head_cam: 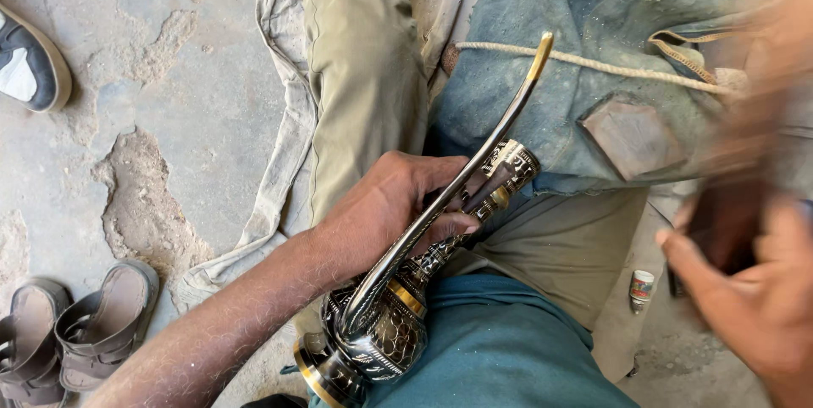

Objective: The person holds a curved metal object with ornate detailing and repeatedly strikes it with a wooden mallet. The person rotates the object to work on different sections while seated on the ground.

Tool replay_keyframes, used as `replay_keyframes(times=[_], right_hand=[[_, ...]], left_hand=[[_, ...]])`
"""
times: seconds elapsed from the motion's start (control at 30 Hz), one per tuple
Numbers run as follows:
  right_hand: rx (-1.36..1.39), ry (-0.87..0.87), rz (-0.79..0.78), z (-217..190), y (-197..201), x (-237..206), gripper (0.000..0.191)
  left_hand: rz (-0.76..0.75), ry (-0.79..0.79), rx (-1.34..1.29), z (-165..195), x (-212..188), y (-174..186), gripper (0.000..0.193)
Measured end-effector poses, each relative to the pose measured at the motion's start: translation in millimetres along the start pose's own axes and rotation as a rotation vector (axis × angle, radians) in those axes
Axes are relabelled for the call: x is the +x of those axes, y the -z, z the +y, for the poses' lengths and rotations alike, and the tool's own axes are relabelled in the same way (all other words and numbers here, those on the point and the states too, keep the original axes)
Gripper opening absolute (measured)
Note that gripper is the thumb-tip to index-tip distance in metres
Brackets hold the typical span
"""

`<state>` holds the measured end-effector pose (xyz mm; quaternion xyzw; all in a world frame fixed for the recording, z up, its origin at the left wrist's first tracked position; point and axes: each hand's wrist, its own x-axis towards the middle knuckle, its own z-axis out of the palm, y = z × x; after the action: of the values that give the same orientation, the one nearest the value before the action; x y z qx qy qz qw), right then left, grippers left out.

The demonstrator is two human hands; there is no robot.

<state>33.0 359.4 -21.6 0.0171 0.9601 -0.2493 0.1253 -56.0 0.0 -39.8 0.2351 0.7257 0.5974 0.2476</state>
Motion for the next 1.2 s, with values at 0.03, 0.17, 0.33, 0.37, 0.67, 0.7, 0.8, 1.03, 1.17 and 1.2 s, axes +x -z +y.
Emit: replay_keyframes(times=[0.03,0.17,0.33,0.37,0.67,0.7,0.8,1.03,1.17,1.2], right_hand=[[0.036,-0.089,-0.105,-1,6,2,0.046],[0.195,-0.091,-0.011,-12,11,17,0.049],[-0.096,-0.099,-0.164,-26,17,26,0.053],[-0.091,-0.113,-0.182,-29,17,28,0.054],[0.109,0.001,-0.148,-24,8,21,0.063],[0.153,-0.040,-0.105,-17,2,17,0.064],[0.513,-0.124,0.092,7,-29,0,0.050],[1.294,-0.316,0.425,65,-125,-15,0.041],[1.317,-0.459,0.428,72,-164,-12,0.035],[1.294,-0.450,0.430,73,-167,-10,0.034]], left_hand=[[0.005,-0.008,-0.001,0,1,0,0.035],[-0.044,0.204,-0.007,2,0,1,0.033],[-0.004,0.231,-0.107,7,0,-1,0.039],[-0.016,0.223,-0.099,7,3,-1,0.039],[-0.072,0.454,-0.053,9,4,1,0.036],[-0.045,0.359,-0.035,8,1,2,0.027],[0.121,0.262,0.005,7,-13,8,0.019],[0.238,0.447,-0.572,10,-56,1,0.028],[0.287,0.483,-0.718,15,-58,-1,0.025],[0.330,0.495,-0.661,17,-57,-3,0.025]])
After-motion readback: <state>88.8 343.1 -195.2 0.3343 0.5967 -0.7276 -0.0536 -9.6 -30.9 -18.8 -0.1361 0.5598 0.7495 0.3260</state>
